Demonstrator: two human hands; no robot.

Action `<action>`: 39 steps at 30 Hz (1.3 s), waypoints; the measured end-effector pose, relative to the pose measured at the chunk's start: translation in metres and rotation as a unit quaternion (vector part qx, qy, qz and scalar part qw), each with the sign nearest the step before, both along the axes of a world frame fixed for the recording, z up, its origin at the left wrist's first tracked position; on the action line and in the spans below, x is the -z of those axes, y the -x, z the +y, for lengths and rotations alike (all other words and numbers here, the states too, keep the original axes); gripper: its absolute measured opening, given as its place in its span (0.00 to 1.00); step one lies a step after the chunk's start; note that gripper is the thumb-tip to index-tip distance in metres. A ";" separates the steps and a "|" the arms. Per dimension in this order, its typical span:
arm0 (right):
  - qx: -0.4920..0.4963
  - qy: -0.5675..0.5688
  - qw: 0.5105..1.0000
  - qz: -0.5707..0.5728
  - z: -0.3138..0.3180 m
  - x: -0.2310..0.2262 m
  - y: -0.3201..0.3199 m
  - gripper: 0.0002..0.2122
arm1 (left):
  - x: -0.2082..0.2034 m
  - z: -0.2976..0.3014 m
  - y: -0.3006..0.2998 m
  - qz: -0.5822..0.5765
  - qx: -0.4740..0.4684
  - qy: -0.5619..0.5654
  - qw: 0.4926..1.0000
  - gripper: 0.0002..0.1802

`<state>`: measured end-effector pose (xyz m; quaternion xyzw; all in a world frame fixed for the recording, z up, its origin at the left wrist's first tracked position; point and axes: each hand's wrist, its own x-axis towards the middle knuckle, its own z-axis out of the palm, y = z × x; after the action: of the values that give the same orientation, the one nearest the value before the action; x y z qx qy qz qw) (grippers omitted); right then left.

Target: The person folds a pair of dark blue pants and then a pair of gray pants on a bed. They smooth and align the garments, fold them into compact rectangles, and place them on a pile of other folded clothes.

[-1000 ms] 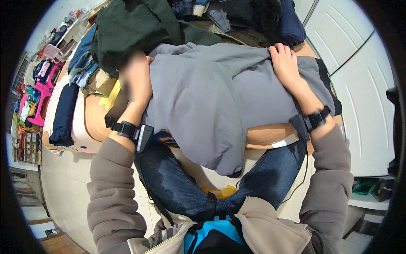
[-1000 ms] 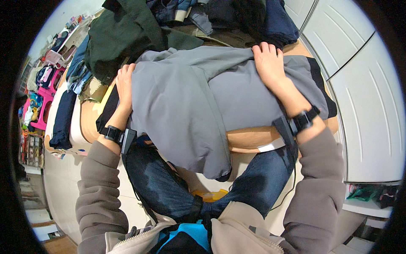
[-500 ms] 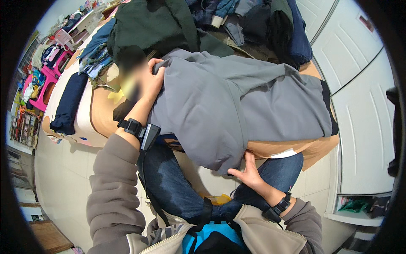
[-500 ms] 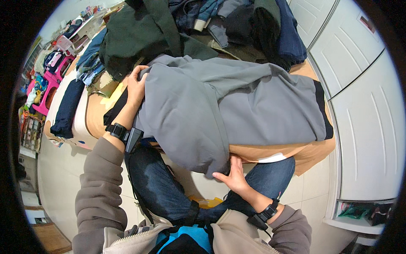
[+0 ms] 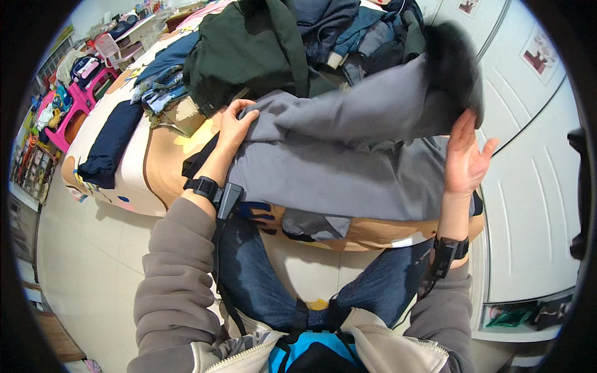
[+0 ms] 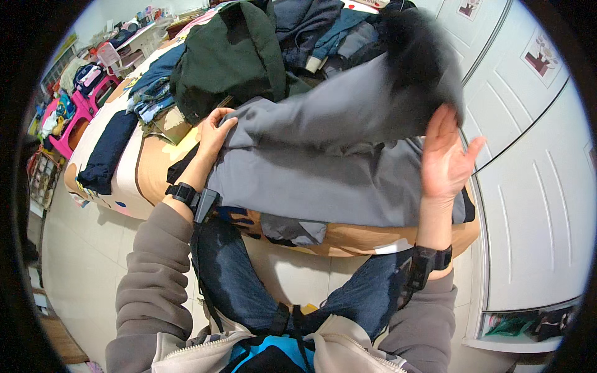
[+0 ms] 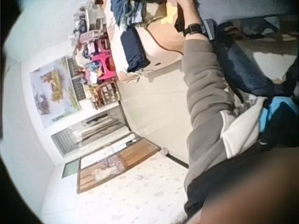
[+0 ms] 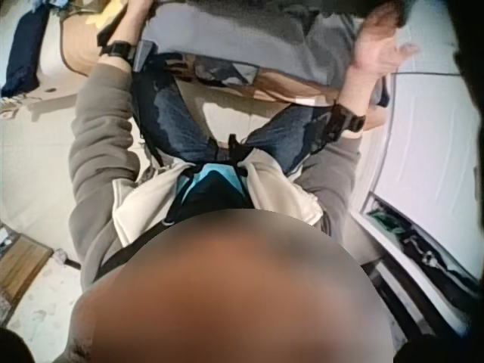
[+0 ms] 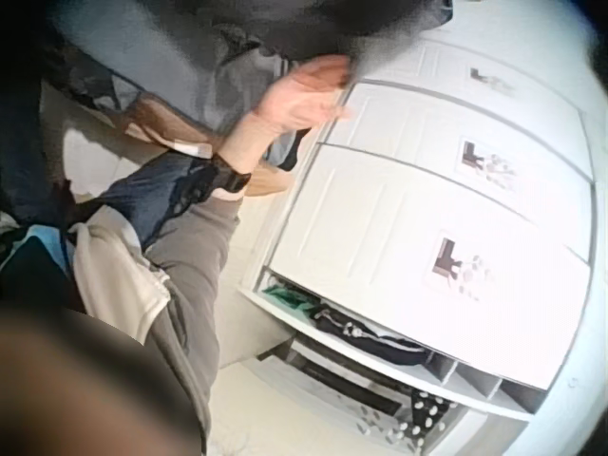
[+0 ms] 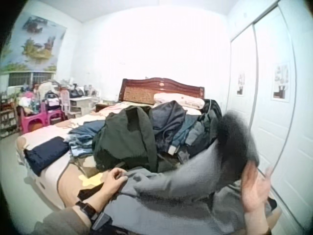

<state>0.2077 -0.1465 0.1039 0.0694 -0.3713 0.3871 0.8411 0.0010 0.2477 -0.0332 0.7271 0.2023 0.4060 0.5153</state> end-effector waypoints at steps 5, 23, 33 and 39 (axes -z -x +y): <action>0.278 0.329 0.890 -0.149 0.028 0.006 0.027 0.34 | -0.027 0.000 0.016 0.072 0.051 0.005 0.996 0.31; 0.673 0.465 0.241 -0.523 0.091 0.062 0.020 0.20 | -0.047 0.034 0.058 0.257 -0.035 -0.009 0.966 0.08; 0.561 0.457 0.249 -0.644 0.089 0.072 -0.002 0.25 | -0.053 0.019 0.081 0.036 0.234 0.009 0.971 0.20; 0.561 0.358 0.487 -0.565 0.108 0.053 -0.027 0.21 | -0.058 0.032 0.081 0.294 0.142 -0.002 0.945 0.18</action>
<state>0.2351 -0.0380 0.0505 -0.6944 -0.5570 -0.1116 0.4418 -0.0799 0.2796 0.0250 0.8366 0.2387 0.0977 0.4833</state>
